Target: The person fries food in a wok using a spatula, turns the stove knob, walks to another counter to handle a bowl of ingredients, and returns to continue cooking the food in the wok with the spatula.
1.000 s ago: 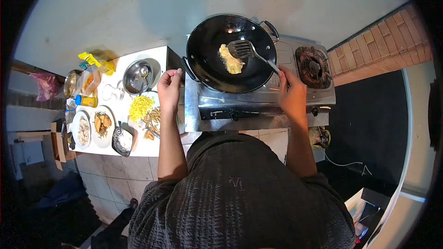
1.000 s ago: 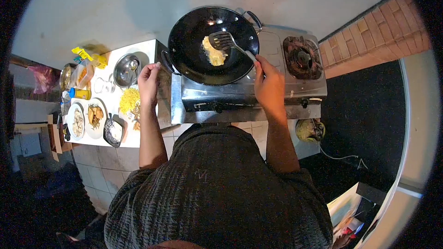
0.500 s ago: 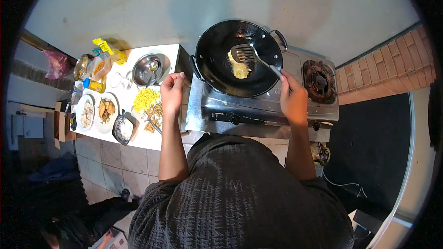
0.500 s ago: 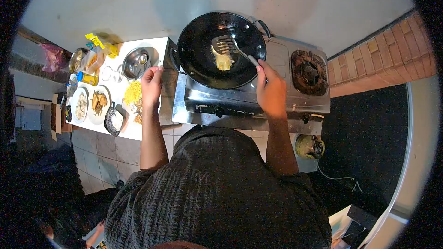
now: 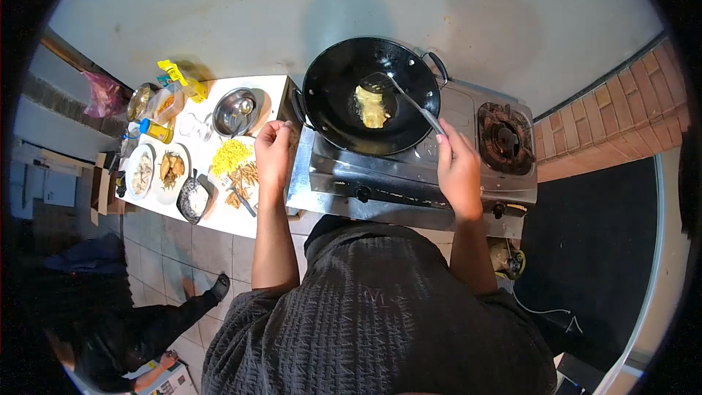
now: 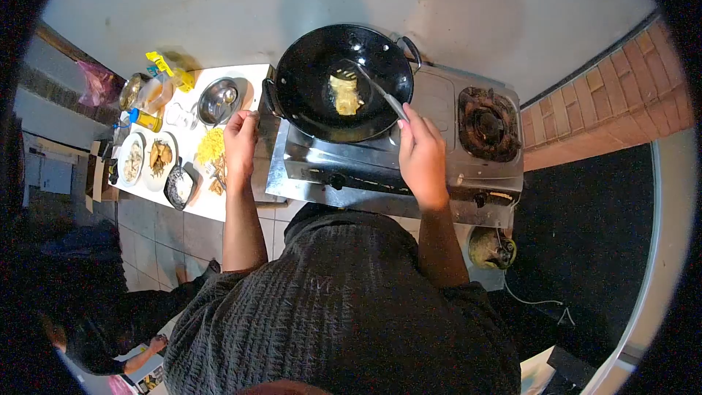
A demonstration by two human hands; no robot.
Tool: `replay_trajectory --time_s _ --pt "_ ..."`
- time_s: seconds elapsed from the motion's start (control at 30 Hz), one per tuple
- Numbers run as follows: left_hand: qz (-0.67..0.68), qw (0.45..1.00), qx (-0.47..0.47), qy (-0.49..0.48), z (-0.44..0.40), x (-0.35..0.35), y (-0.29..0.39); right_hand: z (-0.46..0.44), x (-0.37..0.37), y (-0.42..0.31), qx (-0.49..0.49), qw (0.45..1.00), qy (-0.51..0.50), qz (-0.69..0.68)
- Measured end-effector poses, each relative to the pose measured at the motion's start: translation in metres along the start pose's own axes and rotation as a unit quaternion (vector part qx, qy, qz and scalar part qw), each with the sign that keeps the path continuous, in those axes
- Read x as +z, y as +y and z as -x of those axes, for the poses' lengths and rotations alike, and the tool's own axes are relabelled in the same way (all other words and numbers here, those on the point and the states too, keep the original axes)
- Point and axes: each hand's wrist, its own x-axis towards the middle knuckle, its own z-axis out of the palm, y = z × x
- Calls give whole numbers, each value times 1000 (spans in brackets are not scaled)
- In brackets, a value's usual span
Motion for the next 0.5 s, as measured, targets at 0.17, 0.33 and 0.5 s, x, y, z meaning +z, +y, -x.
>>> replay_trajectory --time_s 0.17,0.33,0.5 --pt "-24 1000 14 -1 1 3 -4 10 -2 4 -10 1000 4 -12" --pt "-32 999 13 2 0 3 0 16 -4 6 -9 1000 0 3" --pt "-26 1000 17 2 7 8 11 24 -9 3 6 1000 -10 -9"
